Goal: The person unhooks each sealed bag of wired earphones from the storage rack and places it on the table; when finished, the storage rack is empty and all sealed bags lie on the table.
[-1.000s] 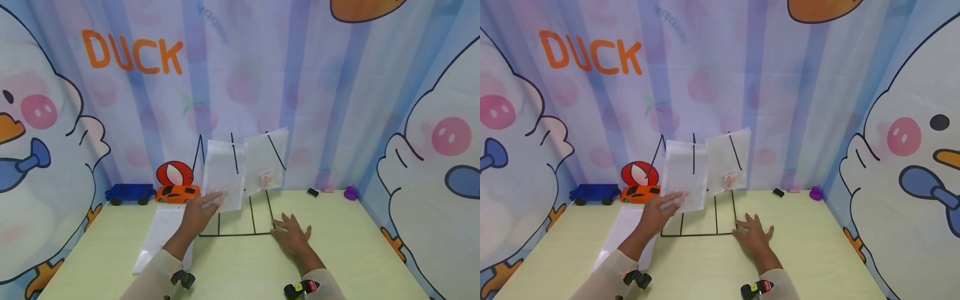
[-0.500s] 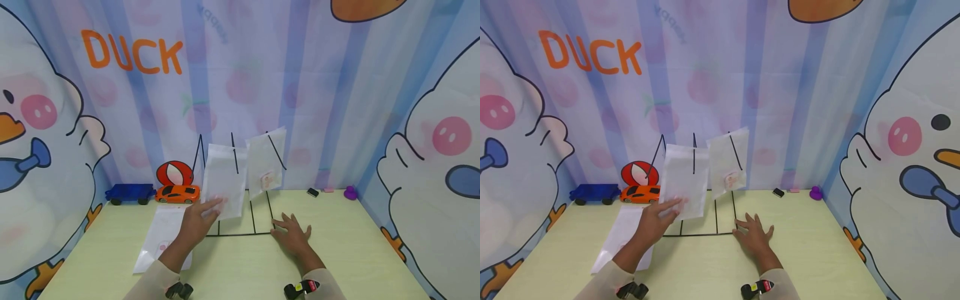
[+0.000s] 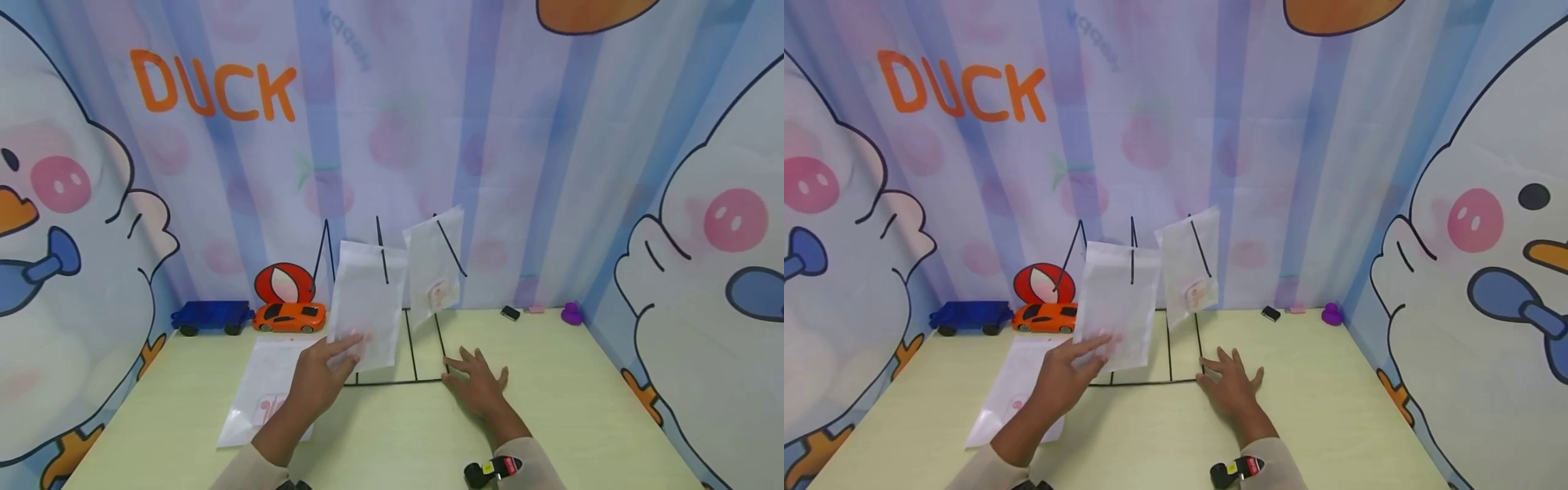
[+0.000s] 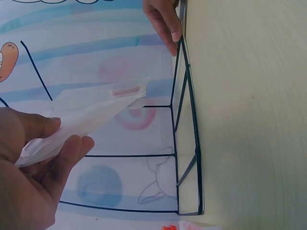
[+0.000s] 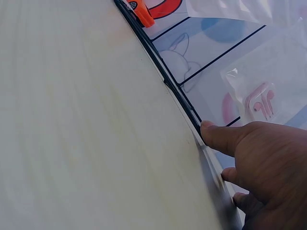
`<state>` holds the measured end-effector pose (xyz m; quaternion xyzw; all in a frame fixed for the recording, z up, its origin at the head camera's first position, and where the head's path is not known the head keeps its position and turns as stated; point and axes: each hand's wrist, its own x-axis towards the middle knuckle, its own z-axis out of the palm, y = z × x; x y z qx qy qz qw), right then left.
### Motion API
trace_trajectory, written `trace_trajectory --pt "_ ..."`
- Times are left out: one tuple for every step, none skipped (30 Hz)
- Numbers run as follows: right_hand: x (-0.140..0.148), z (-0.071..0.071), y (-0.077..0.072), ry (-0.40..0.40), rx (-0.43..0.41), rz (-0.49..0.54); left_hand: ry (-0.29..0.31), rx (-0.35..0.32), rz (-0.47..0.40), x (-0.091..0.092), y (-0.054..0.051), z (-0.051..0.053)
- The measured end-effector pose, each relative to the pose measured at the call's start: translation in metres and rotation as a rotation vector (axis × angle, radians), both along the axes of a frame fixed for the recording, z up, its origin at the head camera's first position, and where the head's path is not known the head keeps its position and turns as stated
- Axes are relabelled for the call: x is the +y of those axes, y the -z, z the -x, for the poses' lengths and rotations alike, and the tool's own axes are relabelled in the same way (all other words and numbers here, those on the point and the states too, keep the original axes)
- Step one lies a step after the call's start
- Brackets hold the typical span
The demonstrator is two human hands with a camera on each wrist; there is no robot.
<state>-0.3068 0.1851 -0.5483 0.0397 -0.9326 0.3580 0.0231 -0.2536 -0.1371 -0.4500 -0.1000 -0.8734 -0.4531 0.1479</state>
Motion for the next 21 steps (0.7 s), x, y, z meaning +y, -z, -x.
trace_trajectory --pt "0.0 0.0 -0.001 0.0 0.001 -0.001 0.0 0.003 0.007 0.0 -0.001 -0.002" --pt "0.0 0.0 -0.001 0.0 0.0 0.0 -0.004 0.008 0.017 0.001 -0.002 -0.003" --pt "0.0 0.0 -0.002 0.0 -0.002 -0.001 -0.009 0.015 0.027 0.001 -0.002 -0.005" --pt "0.0 0.0 -0.002 0.0 -0.002 -0.001 -0.014 0.016 0.04 0.002 -0.002 -0.007" --pt "0.0 0.0 -0.003 0.0 -0.005 -0.001 -0.017 0.02 0.047 0.002 -0.003 -0.009" --pt "0.0 -0.001 -0.004 0.0 -0.008 0.0 -0.019 0.022 0.052 0.002 -0.003 -0.011" --pt "0.0 -0.001 -0.004 0.001 -0.007 0.001 -0.022 0.023 0.053 0.002 -0.003 -0.013" --pt "-0.001 -0.002 -0.004 0.002 -0.008 0.0 -0.023 0.018 0.053 0.003 -0.003 -0.015" --pt "-0.001 -0.002 -0.004 0.002 -0.003 0.001 -0.021 0.011 0.051 0.003 -0.004 -0.017" --pt "-0.001 -0.002 -0.005 0.001 -0.002 0.003 -0.021 0.002 0.05 0.004 -0.005 -0.019" --pt "-0.001 -0.003 -0.005 0.0 -0.002 0.002 -0.02 -0.002 0.046 0.004 -0.005 -0.021" --pt "-0.001 -0.003 -0.005 -0.001 -0.001 0.002 -0.019 -0.006 0.043 0.005 -0.005 -0.023" --pt "-0.001 -0.003 -0.005 -0.002 0.001 0.002 -0.018 -0.009 0.041 0.005 -0.006 -0.025" --pt "-0.001 -0.004 -0.005 -0.003 0.0 0.002 -0.015 -0.01 0.036 0.005 -0.006 -0.026" --pt "0.0 -0.004 -0.005 -0.004 0.002 0.002 -0.014 -0.007 0.031 0.005 -0.006 -0.028" --pt "0.0 -0.004 -0.005 -0.005 0.001 0.002 -0.012 -0.005 0.024 0.005 -0.006 -0.029" --pt "0.0 -0.004 -0.005 -0.006 0.001 0.002 -0.009 -0.003 0.017 0.005 -0.006 -0.03" --pt "0.0 -0.004 -0.004 -0.007 0.003 0.005 -0.006 -0.003 0.011 0.005 -0.006 -0.031" --pt "0.0 -0.004 -0.004 -0.009 0.006 0.005 -0.001 -0.007 0.001 0.005 -0.006 -0.032" --pt "0.001 -0.004 -0.004 -0.01 0.008 0.005 0.002 -0.012 -0.009 0.004 -0.006 -0.033" --pt "0.001 -0.003 -0.004 -0.011 0.006 0.004 0.007 -0.018 -0.016 0.003 -0.006 -0.035"
